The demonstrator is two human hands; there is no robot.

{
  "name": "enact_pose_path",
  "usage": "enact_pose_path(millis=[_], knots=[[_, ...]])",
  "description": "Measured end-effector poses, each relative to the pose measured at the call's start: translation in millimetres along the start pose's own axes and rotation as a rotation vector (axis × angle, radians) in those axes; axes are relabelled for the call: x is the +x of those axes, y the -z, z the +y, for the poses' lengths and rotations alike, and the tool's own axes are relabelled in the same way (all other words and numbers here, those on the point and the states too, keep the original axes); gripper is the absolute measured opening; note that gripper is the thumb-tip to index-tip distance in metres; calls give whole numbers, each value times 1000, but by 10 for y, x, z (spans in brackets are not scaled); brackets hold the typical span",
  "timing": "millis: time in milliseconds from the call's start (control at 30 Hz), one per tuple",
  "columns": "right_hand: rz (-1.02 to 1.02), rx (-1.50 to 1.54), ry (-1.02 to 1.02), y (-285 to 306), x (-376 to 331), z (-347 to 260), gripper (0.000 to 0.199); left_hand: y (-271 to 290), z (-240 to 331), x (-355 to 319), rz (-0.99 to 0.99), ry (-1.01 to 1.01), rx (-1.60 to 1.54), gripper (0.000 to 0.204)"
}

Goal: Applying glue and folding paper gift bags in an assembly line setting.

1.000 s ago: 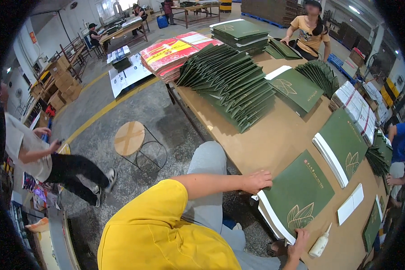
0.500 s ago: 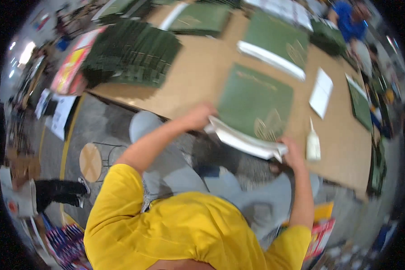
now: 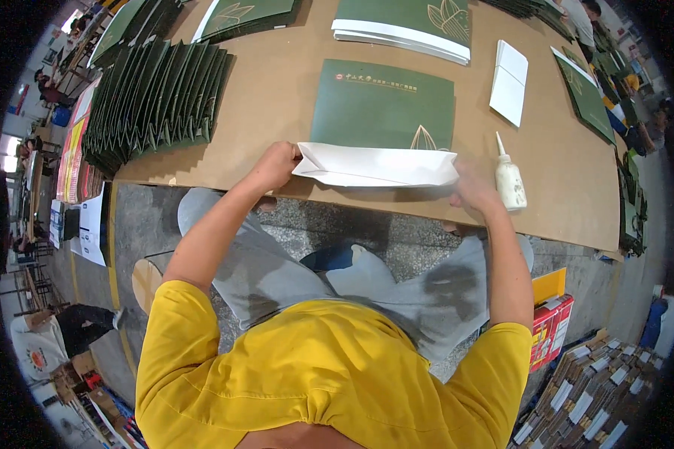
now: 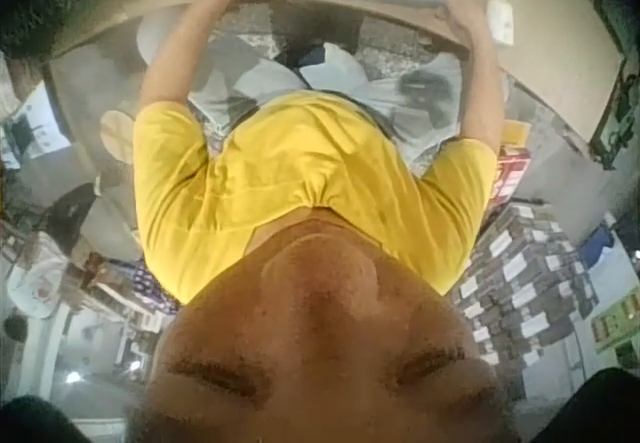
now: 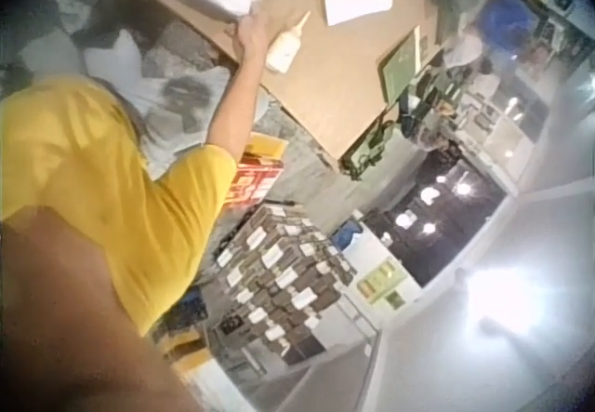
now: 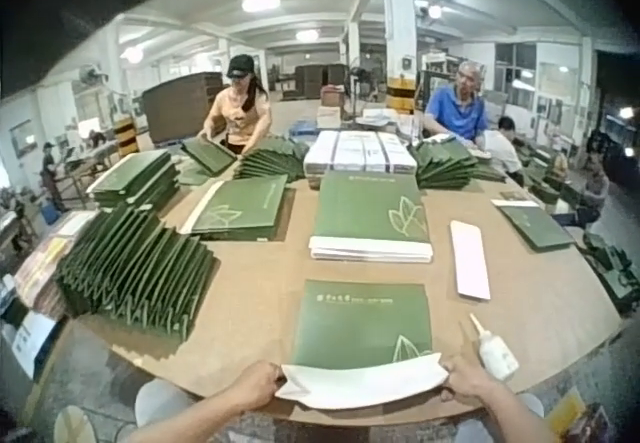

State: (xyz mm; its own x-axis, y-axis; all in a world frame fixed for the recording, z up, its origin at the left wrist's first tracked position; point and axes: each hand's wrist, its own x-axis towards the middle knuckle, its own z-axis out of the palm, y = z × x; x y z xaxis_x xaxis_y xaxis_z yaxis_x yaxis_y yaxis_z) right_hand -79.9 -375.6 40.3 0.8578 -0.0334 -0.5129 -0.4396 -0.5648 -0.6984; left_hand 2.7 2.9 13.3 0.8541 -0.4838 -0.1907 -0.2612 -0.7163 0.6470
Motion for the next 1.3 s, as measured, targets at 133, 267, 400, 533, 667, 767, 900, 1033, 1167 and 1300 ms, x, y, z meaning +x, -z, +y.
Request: enact_pose_path(millis=[133,267,400,533,667,767,900,1033,1167,1300], knots=[[-40,89,-56,31,-23,-247,18,0,-69,83,74,-18,122,14],[-51,-26,-86,60,16,-201,21,159,98,145,-58,57,297,16],[5,112,-89,30,-47,-172,22,208,28,155,-135,54,312,14],[483,-145,304,279,-71,-232,23,102,109,33,0,39,348,13],[135,87,539,-316,-205,-1400,23,84,31,-113,135,-32,314,13],[-216,-335,523,-867,164,-1652,21,82,68,-119,108,-32,299,13],[-139,-857,918,-1292,511,-1423,14,20,95,-81,106,32,272,13],[-126,-871,920,-1522,462,-1512,13,-2,-17,-113,132,49,269,15],[-114,-947,843,-1629,458,-1510,15,184,-159,-76,52,151,-785,18],[30,-955,926,-1684,628,-1374,16,64,-108,-25,46,-40,-433,26]])
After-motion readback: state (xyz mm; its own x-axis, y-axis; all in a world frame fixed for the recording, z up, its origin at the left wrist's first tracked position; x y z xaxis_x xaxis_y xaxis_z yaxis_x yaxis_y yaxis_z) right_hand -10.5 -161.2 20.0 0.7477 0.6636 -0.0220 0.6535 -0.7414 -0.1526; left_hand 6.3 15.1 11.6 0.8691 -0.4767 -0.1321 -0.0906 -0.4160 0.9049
